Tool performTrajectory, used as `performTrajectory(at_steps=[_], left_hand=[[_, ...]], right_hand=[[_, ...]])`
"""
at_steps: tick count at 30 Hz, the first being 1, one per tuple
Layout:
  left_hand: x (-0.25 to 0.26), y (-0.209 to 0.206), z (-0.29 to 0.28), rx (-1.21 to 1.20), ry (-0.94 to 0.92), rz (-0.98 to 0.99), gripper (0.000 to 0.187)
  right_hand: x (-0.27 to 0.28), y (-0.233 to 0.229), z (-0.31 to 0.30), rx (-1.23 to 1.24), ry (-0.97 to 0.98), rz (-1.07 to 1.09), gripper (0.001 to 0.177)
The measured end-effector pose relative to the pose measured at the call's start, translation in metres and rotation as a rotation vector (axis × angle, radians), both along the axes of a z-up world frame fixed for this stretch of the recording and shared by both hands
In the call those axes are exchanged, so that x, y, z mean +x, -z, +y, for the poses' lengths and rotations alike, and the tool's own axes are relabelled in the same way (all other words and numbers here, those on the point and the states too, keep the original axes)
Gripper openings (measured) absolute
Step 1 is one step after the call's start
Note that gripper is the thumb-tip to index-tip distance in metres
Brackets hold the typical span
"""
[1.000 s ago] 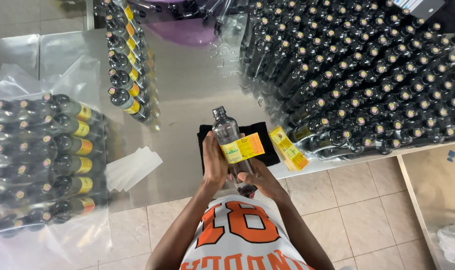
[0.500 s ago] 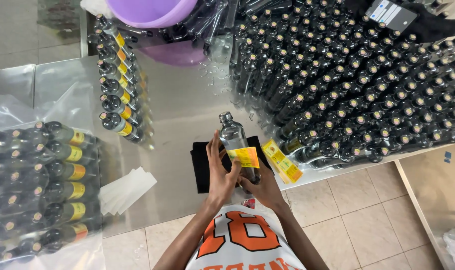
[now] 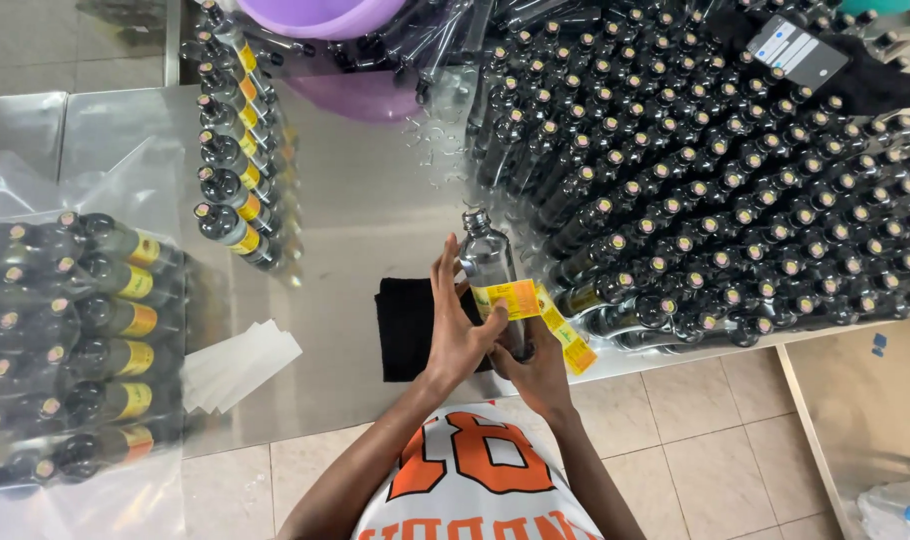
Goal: Manually applying adhesive labels to plastic bottles at a workstation.
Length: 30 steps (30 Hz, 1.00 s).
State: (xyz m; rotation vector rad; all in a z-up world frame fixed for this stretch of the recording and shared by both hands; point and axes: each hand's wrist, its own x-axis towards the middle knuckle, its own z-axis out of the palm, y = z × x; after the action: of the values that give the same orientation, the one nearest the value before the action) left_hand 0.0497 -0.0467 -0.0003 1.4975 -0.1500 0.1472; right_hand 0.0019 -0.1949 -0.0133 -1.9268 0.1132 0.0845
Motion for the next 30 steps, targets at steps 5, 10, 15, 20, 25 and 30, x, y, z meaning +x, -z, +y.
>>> performTrajectory(at_steps=[5,10,15,20,25,30], left_hand=[[-0.005,0.004,-0.010,-0.047,0.006,0.057,0.107],[-0.015,0.002,-0.022,-0.122,0.041,0.234,0.104],[0.003,-0.022,-0.004,-0.152,0.008,0.102,0.090],[-0.005,-0.013,-0.004,-0.255,0.053,0.128,0.084],[-0.008,0.014,0.003,-0.283,0.090,0.094,0.084],[-0.004,0.078,-0.005,-0.351,0.119,0.174,0.083]], right_hand=[[0.004,-0.003,0.006,-0.080,0.029,-0.077,0.039],[0.005,0.033,-0.006,-0.211,0.100,-0.215,0.059],[0.000,0.037,-0.001,-0.262,0.159,-0.262,0.078],[0.005,0.035,0.002,-0.239,0.166,-0.286,0.078],[0.001,0.035,0.007,-0.194,0.187,-0.232,0.078],[0.000,0.049,0.007,-0.286,0.171,-0.296,0.082]])
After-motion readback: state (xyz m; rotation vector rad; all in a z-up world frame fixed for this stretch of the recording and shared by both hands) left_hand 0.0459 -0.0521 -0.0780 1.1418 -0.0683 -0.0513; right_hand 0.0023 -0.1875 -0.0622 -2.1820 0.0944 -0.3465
